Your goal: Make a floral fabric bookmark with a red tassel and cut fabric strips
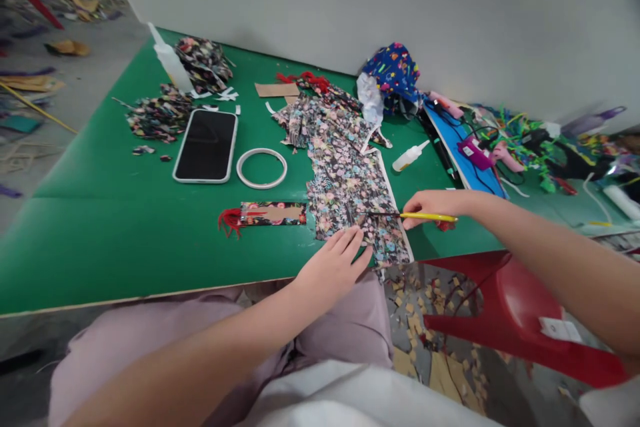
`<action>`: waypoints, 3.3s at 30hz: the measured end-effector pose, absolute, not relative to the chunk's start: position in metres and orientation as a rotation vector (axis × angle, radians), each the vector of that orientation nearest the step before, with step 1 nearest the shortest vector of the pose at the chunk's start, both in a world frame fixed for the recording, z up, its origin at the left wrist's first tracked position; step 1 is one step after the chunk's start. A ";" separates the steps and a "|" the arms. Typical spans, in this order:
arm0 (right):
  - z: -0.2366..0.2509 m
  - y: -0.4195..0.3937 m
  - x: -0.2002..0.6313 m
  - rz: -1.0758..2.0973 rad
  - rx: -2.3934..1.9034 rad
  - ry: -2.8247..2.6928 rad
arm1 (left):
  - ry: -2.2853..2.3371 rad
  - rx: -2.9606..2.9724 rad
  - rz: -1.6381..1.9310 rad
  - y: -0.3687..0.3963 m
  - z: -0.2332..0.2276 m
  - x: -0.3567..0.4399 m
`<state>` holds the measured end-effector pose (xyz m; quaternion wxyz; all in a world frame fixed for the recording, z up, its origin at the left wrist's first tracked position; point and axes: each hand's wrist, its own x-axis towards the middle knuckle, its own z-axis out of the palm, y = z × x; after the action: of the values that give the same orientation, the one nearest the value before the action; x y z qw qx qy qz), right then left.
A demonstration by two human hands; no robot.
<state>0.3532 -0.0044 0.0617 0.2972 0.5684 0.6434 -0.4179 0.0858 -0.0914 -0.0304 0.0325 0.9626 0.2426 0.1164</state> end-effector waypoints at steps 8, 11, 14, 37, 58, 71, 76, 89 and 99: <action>0.052 0.000 0.357 -1.063 1.453 1.775 | 0.732 2.899 0.418 -0.091 -0.025 0.089; 0.052 -0.001 0.355 -1.072 1.433 1.774 | 0.740 2.852 0.419 -0.089 -0.025 0.094; 0.056 -0.001 0.350 -1.052 1.407 1.765 | 0.731 2.831 0.385 -0.087 -0.027 0.097; 0.066 0.005 0.327 -0.682 1.349 1.672 | 0.705 2.847 0.301 -0.087 -0.027 0.097; 0.064 -0.018 0.355 -0.724 1.655 1.863 | 0.693 2.851 0.308 -0.087 -0.027 0.097; 0.063 -0.024 0.357 -1.018 1.584 1.782 | 0.689 2.849 0.314 -0.087 -0.028 0.097; 0.070 -0.022 0.348 -1.022 1.614 1.781 | 0.686 2.855 0.300 -0.087 -0.028 0.096; 0.071 -0.013 0.340 -0.986 1.613 1.818 | 0.685 2.858 0.312 -0.087 -0.028 0.096; 0.082 -0.010 0.330 -1.039 1.563 1.807 | 0.688 2.862 0.316 -0.088 -0.028 0.096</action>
<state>0.3299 -0.0103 0.0817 0.2648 0.5785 0.6689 -0.3844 0.0960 -0.0877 -0.0277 0.0907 0.9627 0.2315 0.1063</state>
